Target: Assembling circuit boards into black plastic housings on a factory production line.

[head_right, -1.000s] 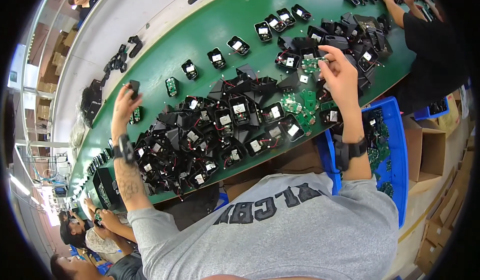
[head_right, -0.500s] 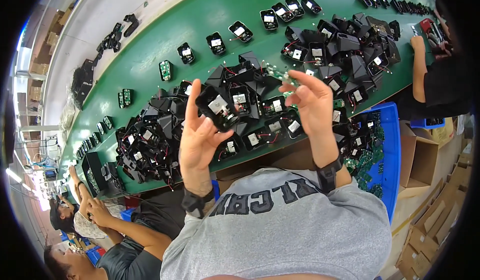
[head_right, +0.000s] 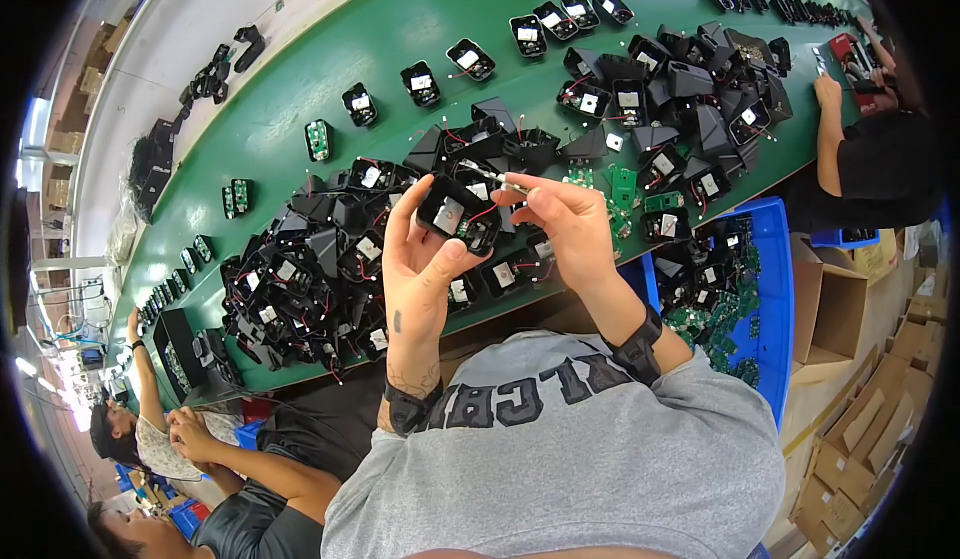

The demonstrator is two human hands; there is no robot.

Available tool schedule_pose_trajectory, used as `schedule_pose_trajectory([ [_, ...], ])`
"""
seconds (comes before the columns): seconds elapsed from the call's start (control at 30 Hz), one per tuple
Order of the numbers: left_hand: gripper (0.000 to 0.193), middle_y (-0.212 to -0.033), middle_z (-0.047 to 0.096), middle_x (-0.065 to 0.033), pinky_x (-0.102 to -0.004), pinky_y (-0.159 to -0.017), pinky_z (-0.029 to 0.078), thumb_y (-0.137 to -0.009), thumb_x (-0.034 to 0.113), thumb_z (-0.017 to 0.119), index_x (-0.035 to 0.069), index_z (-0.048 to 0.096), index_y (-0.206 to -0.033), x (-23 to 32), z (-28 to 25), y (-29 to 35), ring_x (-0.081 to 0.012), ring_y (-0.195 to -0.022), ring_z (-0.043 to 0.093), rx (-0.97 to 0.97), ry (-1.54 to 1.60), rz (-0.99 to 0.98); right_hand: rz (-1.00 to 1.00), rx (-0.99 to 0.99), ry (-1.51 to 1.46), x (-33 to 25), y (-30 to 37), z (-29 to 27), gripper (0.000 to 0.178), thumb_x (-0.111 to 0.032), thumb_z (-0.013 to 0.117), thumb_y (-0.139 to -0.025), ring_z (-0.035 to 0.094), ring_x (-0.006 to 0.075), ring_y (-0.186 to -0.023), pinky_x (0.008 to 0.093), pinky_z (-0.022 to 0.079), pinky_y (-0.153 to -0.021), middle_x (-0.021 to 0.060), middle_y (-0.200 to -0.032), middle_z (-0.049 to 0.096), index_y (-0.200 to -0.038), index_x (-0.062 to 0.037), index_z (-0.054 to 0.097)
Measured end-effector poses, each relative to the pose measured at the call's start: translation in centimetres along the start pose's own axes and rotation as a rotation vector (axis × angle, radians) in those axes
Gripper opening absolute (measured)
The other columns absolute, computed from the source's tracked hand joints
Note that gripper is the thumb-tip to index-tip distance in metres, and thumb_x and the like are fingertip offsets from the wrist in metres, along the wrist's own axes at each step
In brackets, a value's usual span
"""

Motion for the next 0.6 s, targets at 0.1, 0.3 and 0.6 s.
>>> schedule_pose_trajectory([
  [0.1, 0.069, -0.129, 0.049, -0.011, -0.0368, -0.09, 0.055, -0.08, 0.0, 0.072, 0.004, 0.04, -0.14, -0.2, -0.1, 0.0, -0.0206, -0.115, 0.052, 0.007, -0.014, 0.022, 0.002, -0.038, -0.035, 0.2, 0.1, -0.2, 0.04, -0.027, 0.064, -0.092, 0.065, 0.0236, -0.095, 0.0323, 0.052, -0.081, 0.0165, -0.105, 0.068, -0.116, 0.0045, 0.065],
  [0.3, 0.065, -0.129, 0.048, -0.0112, -0.0375, -0.091, 0.055, -0.083, -0.003, 0.067, 0.006, 0.037, -0.14, 0.1, 0.2, 0.0, -0.0207, -0.115, 0.052, 0.016, -0.024, 0.021, -0.464, -0.144, 0.602, -0.9, -0.4, -0.6, 0.037, -0.005, 0.076, -0.072, 0.064, 0.0259, -0.097, 0.0349, 0.05, -0.085, 0.0141, -0.105, 0.069, -0.108, 0.0022, 0.069],
  [0.6, 0.04, -0.118, 0.053, -0.0076, -0.0299, -0.084, 0.054, -0.088, -0.002, 0.059, 0.005, 0.046, -0.126, -1.2, 0.0, -0.4, -0.0149, -0.102, 0.056, 0.109, -0.119, 0.013, -0.488, -0.137, 0.671, -1.2, -0.3, 0.2, 0.026, -0.003, 0.076, -0.071, 0.059, 0.029, -0.108, 0.0369, 0.047, -0.088, 0.0116, -0.106, 0.069, -0.096, -0.004, 0.072],
])
Point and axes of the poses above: each hand's wrist, its own y-axis away from the middle knuckle, its own z-axis out of the palm, x = y × z, the point moved 1 cm from there along -y, towards the middle knuckle
